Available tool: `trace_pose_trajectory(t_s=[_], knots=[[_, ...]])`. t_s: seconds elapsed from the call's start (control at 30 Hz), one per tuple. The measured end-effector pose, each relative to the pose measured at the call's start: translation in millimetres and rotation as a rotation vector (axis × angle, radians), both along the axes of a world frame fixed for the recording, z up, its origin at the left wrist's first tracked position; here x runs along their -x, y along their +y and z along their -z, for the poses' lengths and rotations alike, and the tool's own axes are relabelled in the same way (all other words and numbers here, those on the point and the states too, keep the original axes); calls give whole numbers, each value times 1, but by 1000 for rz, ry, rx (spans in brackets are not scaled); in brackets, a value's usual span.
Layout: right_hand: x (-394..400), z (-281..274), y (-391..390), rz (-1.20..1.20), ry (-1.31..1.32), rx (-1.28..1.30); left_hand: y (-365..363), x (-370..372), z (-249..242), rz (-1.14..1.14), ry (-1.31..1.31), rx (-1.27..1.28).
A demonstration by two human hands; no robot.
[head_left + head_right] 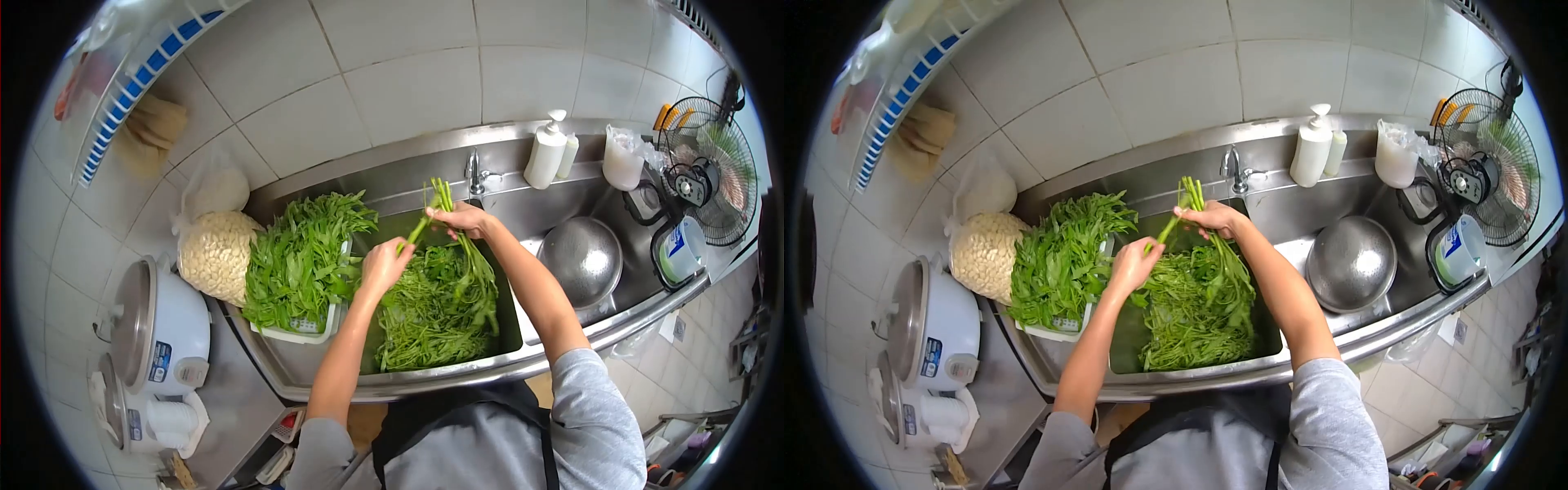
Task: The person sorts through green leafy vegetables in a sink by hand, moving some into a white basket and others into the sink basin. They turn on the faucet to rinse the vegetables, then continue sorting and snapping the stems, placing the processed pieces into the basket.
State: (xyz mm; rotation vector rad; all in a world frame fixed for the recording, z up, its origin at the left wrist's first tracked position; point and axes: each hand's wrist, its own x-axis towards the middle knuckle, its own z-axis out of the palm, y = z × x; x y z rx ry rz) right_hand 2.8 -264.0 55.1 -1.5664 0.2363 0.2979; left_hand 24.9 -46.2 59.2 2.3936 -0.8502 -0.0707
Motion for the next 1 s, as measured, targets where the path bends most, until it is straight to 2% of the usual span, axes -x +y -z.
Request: trace_pose_trajectory(t_s=[0.13,0.2,0.23,0.3,0.33,0.4,0.43,0.47,0.53,0.6,0.7,0.8,0.9,0.97,1.0], knots=[[7,25,-19,-79,8,-33,49,9,24,-31,98,-55],[12,33,-18,-138,83,-142,72,14,61,-31,389,-358],[16,41,-15,-178,108,-161,81,20,87,-32,402,-358],[22,52,8,-354,126,-5,93,27,128,64,113,-299],[31,62,24,-478,132,56,91,26,123,65,124,-309],[36,74,43,-505,233,30,81,23,113,-11,251,54],[36,77,48,-529,307,31,73,23,96,-110,210,85],[33,76,50,-469,305,51,66,24,80,-212,169,111],[24,94,45,-292,311,-222,52,29,74,-173,155,223],[22,93,44,-215,305,-285,28,47,61,-72,272,66],[1,116,43,-91,255,-279,-5,54,71,-25,315,-44],[2,99,51,67,246,-230,-18,49,77,-67,321,-153],[5,88,49,133,194,-275,-17,37,76,-61,326,-61],[9,79,43,-4,-50,-76,-7,17,91,40,356,106],[10,73,39,-1,-49,-77,-2,11,89,64,407,145]])
